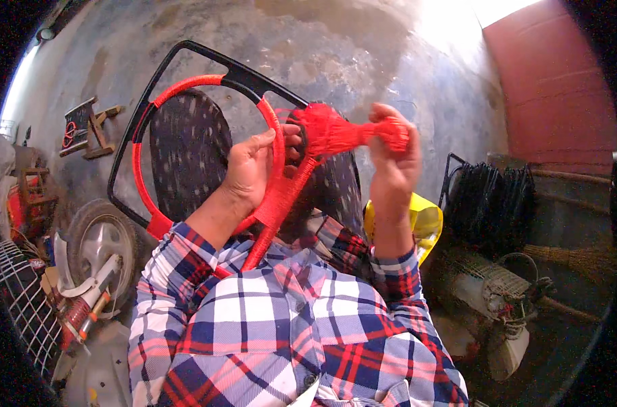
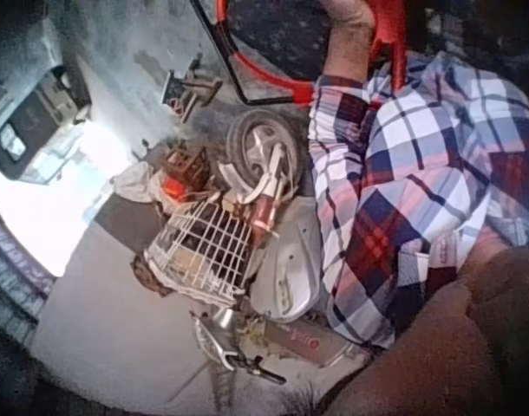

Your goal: The person wraps a red plastic rope around the rim of a black steering wheel. They hold the wheel in their lap and repeatedly loop the rope around the frame, pulling it tight to cover the surface.

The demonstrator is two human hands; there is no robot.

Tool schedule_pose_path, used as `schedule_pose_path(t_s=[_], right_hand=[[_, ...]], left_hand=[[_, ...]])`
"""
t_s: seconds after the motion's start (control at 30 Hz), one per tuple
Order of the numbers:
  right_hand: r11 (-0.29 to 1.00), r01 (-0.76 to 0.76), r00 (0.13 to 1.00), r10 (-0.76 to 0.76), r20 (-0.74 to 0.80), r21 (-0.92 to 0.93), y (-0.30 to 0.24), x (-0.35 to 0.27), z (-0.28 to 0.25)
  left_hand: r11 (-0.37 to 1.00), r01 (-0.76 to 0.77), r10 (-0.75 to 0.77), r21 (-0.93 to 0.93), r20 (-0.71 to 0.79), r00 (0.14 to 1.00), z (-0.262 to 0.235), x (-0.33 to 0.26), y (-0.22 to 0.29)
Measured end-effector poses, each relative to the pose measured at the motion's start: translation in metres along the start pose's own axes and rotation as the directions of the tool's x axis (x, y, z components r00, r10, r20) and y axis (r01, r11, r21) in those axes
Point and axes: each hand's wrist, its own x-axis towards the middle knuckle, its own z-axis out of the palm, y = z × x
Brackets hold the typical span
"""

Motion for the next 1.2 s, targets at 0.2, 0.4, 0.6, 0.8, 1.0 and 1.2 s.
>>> schedule_pose_path(t_s=[0.2, 0.4, 0.6, 0.8, 1.0, 1.2], right_hand=[[0.854, -0.172, 0.984, 0.124, 0.13, 0.49, -0.052, 0.004, -0.081], [0.746, -0.121, 0.99, 0.138, 0.026, 0.655, -0.052, 0.019, -0.153], [0.887, -0.43, 0.902, 0.43, 0.039, 0.169, 0.008, -0.014, -0.088], [0.856, -0.256, 0.803, 0.447, 0.394, -0.45, 0.03, -0.035, -0.039], [0.736, -0.534, 0.685, 0.665, 0.298, -0.415, -0.006, -0.042, -0.081], [0.704, -0.606, 0.627, 0.71, 0.321, -0.372, 0.0, -0.075, -0.099]], left_hand=[[0.977, 0.212, -0.208, 0.04, -0.074, 0.975, -0.002, 0.001, -0.006], [0.908, 0.407, -0.402, 0.099, -0.07, 0.913, 0.014, -0.001, 0.002], [0.931, 0.33, -0.33, 0.155, -0.025, 0.944, 0.012, -0.002, -0.001], [0.932, 0.313, -0.31, 0.181, -0.045, 0.95, 0.014, -0.005, 0.005], [0.943, 0.282, -0.277, 0.175, -0.05, 0.96, 0.012, -0.006, 0.008], [0.95, 0.261, -0.266, 0.17, 0.009, 0.964, 0.017, -0.01, 0.009]])
